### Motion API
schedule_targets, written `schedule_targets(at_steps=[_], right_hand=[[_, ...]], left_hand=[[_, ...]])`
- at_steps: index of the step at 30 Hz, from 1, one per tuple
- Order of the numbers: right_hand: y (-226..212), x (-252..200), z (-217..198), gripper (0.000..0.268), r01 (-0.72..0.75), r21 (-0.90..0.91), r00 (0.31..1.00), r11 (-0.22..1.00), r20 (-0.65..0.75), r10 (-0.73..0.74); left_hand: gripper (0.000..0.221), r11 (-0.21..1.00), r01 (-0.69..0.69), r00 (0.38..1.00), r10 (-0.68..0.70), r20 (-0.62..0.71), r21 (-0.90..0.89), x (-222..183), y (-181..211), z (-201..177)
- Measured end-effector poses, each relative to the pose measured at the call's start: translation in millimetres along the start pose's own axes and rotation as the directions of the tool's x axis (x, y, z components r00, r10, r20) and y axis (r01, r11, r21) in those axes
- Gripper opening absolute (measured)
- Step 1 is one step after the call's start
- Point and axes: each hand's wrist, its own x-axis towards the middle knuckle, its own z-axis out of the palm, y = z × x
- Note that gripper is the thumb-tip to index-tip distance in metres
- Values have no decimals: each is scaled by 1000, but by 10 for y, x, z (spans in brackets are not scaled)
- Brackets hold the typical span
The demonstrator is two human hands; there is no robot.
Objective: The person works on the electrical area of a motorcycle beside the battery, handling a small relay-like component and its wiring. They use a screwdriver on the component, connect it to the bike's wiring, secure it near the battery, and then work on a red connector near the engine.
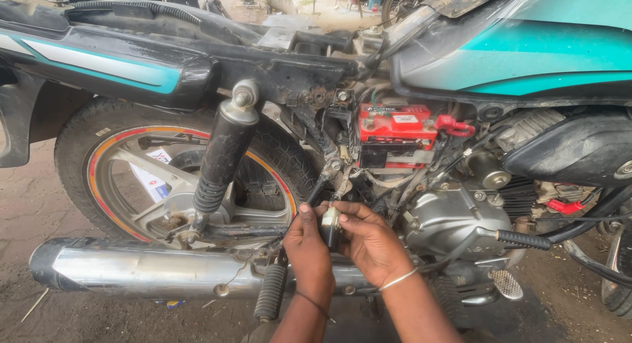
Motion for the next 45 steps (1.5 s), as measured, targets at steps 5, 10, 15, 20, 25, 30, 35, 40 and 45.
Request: schedule_targets(at_steps=[5, 10, 15, 20, 25, 30, 35, 40, 45], right_hand=[[31, -31, 24, 23, 3, 26, 997, 1000, -74, -1], [80, -112, 63, 28, 158, 131, 985, 979, -89, -147], [84, -228, 72, 31, 314, -10, 941, 949, -126, -313], [101, -405, 286, 43, 307, -426, 904, 851, -149, -400], [191, -325, 119, 46, 347, -311, 882, 885, -213, -421], [269, -262, 59, 39, 392, -83, 862, 916, -314, -398], [322, -121, -101, 34, 457, -159, 784, 875, -393, -481], [100, -188, 56, 34, 271, 6, 877, 962, -413, -245], [40, -164, -14, 30, 190, 56, 924, 980, -347, -159]], left_hand=[[43, 999, 4, 1000, -4, -1, -32, -41, -18, 40], [42, 985, -138, 990, 134, 43, 100, -195, 38, 119], [38, 997, -32, 999, 31, 19, 72, -284, 32, 80], [33, 997, 65, 997, -64, 37, -34, -405, 84, -13], [23, 987, 158, 985, -159, 69, 17, -371, 51, -38], [19, 888, -281, 949, 200, 245, 364, -314, -7, -114], [30, 773, -326, 931, 165, 325, 544, -568, 286, 30], [58, 445, -685, 724, 333, 603, 576, -520, 312, -107], [62, 630, -531, 798, 148, 584, 567, -377, 379, -64]])
